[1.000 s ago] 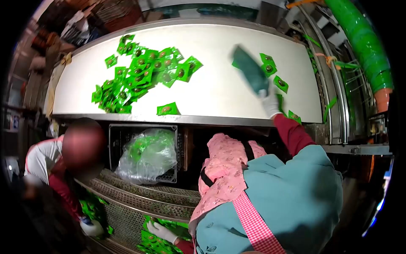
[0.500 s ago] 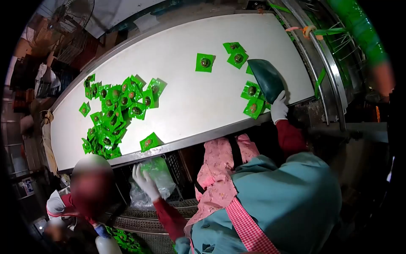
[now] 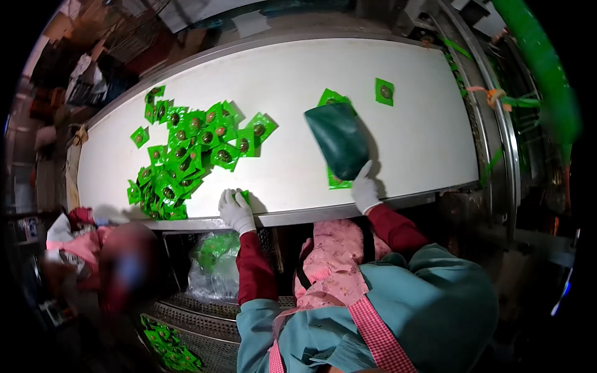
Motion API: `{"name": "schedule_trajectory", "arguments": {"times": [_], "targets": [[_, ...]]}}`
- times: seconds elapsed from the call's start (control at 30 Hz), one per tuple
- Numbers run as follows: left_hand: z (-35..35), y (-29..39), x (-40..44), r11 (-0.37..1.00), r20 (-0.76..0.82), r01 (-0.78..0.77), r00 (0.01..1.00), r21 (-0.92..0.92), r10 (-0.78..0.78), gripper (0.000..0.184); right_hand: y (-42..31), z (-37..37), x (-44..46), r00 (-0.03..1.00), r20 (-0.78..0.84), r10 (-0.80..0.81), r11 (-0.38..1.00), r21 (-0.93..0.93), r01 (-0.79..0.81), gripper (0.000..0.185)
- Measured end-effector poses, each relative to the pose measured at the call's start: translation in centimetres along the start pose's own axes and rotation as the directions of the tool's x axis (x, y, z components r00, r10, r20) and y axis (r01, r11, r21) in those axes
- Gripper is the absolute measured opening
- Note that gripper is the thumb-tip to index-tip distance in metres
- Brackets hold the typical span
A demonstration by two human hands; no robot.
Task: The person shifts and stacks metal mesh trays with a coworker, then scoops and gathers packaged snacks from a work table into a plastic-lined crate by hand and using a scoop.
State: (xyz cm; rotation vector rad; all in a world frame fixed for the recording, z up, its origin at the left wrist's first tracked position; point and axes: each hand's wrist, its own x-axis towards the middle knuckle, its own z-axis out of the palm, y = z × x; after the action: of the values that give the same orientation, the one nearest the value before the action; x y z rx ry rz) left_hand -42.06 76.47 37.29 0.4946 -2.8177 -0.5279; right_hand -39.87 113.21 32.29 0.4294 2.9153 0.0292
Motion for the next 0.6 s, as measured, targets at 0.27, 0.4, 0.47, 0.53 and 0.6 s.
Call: {"name": "schedule_trajectory", "arguments": {"times": [0.27,0.4,0.47,0.53,0.6], "targets": [[1.2,-1.0,-0.7,0.998,-0.097,-0.019,0.995,0.064,0.025,0.035,-7.4,-5.9,3.0,0.749,0.159,-0.644,0.626,-0.453,0.635,0.047],[0.9,-0.9,-0.8,0.999,-0.135,-0.012,0.991,0.039,0.017,0.039,1.8,-10.5,10.2,0.924,-0.009,-0.383,0.607,-0.756,0.244,0.028],[1.1,-0.8,-0.7,0.999,-0.159,0.002,0.987,0.049,0.006,0.039,7.6,-9.8,14.8,0.987,-0.154,0.047,0.990,-0.126,-0.067,0.029],[1.1,0.3,-1.2,0.997,-0.162,0.035,0.986,0.073,-0.022,0.037,9.1,-9.0,17.4,0.982,-0.140,0.130,0.991,-0.018,-0.134,0.030],[1.1,1.2,-1.5,0.997,-0.119,0.019,0.993,0.069,-0.011,0.040,6.5,-7.5,18.4,0.990,-0.139,0.019,0.999,-0.032,-0.024,0.031]]}}
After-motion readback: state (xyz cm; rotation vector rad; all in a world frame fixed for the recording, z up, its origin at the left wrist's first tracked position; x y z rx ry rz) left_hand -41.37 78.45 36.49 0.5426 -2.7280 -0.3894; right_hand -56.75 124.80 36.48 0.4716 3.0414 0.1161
